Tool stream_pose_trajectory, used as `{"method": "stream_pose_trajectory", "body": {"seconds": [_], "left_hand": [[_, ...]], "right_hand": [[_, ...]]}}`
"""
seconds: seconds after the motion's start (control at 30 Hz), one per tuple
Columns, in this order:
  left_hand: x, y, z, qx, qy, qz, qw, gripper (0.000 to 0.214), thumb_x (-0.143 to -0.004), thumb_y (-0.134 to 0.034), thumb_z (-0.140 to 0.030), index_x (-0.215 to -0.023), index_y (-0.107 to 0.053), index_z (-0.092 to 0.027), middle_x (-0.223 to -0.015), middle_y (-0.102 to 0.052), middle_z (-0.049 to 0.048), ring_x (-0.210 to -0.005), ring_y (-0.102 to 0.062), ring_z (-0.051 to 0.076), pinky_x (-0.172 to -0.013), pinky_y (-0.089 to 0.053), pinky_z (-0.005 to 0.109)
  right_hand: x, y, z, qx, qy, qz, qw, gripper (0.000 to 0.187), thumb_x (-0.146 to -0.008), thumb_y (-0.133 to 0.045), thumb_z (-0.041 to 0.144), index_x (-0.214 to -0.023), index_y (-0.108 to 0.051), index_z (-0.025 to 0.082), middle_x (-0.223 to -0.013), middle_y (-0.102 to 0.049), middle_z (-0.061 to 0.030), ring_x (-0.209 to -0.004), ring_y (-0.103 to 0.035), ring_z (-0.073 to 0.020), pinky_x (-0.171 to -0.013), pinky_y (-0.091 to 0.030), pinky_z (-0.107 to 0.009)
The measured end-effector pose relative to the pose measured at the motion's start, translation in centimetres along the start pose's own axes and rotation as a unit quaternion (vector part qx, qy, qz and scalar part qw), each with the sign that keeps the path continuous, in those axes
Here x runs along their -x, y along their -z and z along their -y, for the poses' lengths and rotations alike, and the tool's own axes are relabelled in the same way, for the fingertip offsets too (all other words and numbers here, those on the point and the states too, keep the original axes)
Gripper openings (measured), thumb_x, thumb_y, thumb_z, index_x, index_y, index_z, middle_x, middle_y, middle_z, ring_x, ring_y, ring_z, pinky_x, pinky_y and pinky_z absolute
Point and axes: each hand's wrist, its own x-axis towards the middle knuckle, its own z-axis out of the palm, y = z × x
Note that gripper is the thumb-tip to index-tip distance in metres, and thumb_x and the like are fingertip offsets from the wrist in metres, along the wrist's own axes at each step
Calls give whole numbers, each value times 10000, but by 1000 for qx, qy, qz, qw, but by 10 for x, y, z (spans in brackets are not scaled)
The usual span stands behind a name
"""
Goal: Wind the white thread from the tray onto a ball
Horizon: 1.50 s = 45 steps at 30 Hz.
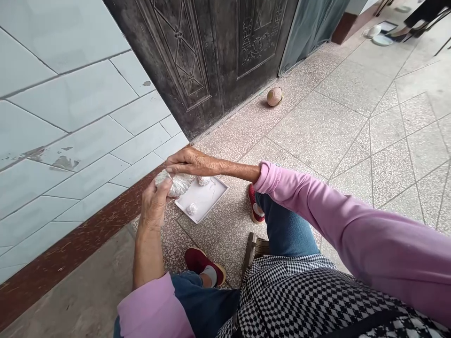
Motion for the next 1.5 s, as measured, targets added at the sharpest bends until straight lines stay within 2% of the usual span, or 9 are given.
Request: {"method": "stream_pose_trajectory", "body": {"seconds": [0.1, 0.23, 0.47, 0.57, 0.7, 0.97, 1.17, 1.4, 1.5], "left_hand": [[12, -9, -9, 36, 27, 30, 999, 854, -757, -1134, -841, -1221, -905, -162, -1196, -900, 192, -1192, -876, 446, -874, -763, 458], [18, -17, -15, 85, 20, 89, 992, 840, -790, -1119, -832, -1274, -940, -170, -1332, -913, 230, -1429, -847, 512, -1097, -767, 525], [6, -6, -5, 146, -4, 58, 988, 712, -738, -1162, -600, -1276, -921, -201, -1222, -884, 143, -957, -795, 285, -695, -687, 322], [6, -7, -2, 145, -8, 51, 988, 703, -786, -1158, -683, -1210, -900, -186, -1287, -873, 184, -1017, -787, 304, -644, -635, 305], [9, -15, -7, 118, -3, 2, 993, 896, -759, -1119, -924, -1194, -866, -183, -1280, -850, 197, -1067, -762, 334, -621, -594, 326], [8, -14, -18, 118, 34, -31, 992, 731, -582, -1161, -550, -1058, -696, -250, -1249, -821, 127, -1252, -776, 393, -876, -748, 461], [9, -19, -22, 89, 29, -69, 993, 646, -594, -1064, -544, -1036, -710, -232, -1151, -805, 139, -1180, -741, 373, -772, -651, 392], [3, -8, -19, 111, -24, -157, 981, 587, -610, -997, -409, -925, -525, -260, -1075, -731, 40, -1193, -731, 312, -921, -667, 423], [-2, 0, -14, 78, -37, -184, 979, 654, -605, -1048, -400, -1015, -556, -263, -1145, -756, 30, -1211, -747, 312, -916, -650, 418]], "right_hand": [[-1, 11, -13, -30, -5, -35, 999, 372, -1340, -686, 276, -983, -640, 181, -882, -589, 23, -854, -515, -134, -794, -414, -269], [-6, 14, -40, -83, 19, -27, 996, 425, -1370, -681, 419, -1018, -622, 187, -860, -562, 37, -819, -474, -122, -755, -395, -241], [-20, -2, -74, -43, 18, -11, 999, 438, -1357, -610, 303, -934, -578, 196, -868, -549, 34, -838, -502, -125, -807, -414, -243], [-20, -3, -68, -24, -11, -12, 1000, 434, -1354, -585, 274, -927, -547, 212, -844, -521, 48, -828, -469, -131, -771, -391, -244], [-19, -4, -59, -12, -40, -17, 999, 401, -1328, -574, 195, -928, -553, 205, -884, -565, 32, -867, -513, -136, -791, -416, -243], [-28, -16, -72, -5, -61, -20, 998, 334, -1239, -563, 112, -920, -639, 176, -820, -604, 23, -842, -558, -147, -802, -428, -237], [-20, -25, -57, 35, -113, 22, 993, 381, -1202, -552, 71, -845, -601, 196, -754, -538, 36, -790, -517, -150, -780, -412, -263], [-4, -45, -33, 74, -93, 67, 991, 349, -1160, -626, -1, -862, -681, 174, -861, -693, -10, -864, -631, -173, -844, -452, -285], [3, -52, -20, 63, -76, 82, 992, 333, -1170, -647, 8, -887, -708, 172, -879, -719, -18, -883, -653, -185, -870, -464, -298]]}}
